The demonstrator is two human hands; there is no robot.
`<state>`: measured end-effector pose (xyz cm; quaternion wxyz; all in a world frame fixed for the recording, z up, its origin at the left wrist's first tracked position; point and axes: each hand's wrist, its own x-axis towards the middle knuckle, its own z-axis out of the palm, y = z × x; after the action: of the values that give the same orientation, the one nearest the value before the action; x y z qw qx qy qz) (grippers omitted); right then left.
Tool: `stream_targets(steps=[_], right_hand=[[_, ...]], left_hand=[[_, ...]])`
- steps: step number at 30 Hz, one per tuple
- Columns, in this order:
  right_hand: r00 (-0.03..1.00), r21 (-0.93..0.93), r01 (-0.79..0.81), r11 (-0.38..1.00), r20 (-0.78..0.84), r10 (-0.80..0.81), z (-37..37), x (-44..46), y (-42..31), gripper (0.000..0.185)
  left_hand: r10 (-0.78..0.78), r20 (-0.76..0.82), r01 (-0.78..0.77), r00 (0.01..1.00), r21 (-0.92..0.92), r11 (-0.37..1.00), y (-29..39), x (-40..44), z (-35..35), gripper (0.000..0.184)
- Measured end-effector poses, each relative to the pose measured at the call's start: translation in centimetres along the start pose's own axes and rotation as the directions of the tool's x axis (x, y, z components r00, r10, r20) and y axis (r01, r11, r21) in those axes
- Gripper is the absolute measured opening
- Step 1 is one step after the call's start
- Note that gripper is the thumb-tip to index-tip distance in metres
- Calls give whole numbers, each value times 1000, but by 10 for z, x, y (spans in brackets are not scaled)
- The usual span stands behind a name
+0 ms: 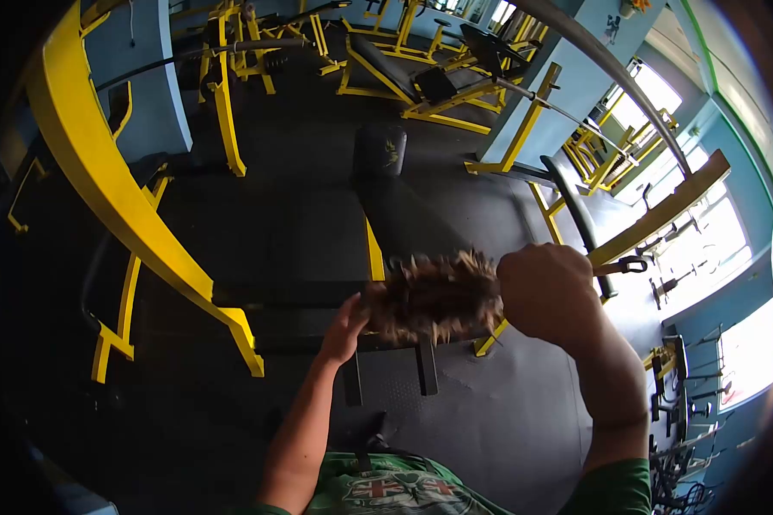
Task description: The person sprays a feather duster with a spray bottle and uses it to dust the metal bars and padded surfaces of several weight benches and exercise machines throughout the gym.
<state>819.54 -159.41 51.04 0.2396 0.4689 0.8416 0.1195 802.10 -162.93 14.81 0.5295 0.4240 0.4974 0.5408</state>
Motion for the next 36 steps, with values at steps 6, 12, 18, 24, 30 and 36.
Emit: stream_targets(steps=[6,12,18,24,30,36], right_hand=[[979,214,61,975,-205,-16,89,-48,70,15],[972,560,-80,824,-139,189,239,-115,95,20],[882,855,-143,499,-119,456,381,-98,52,9],[909,886,-219,409,33,415,374,-139,29,12],[889,905,-273,327,107,446,416,-120,34,15],[936,902,-275,332,172,307,414,-102,8,19]], left_hand=[[20,-320,-80,947,-174,982,23,-15,53,61],[27,-318,-4,948,73,997,28,-31,74,61],[46,-240,11,970,231,973,36,-27,90,65],[22,-273,62,962,293,954,42,-66,95,64],[-74,-328,184,942,319,930,32,-101,101,66],[-76,-329,196,941,349,916,35,-108,106,64]])
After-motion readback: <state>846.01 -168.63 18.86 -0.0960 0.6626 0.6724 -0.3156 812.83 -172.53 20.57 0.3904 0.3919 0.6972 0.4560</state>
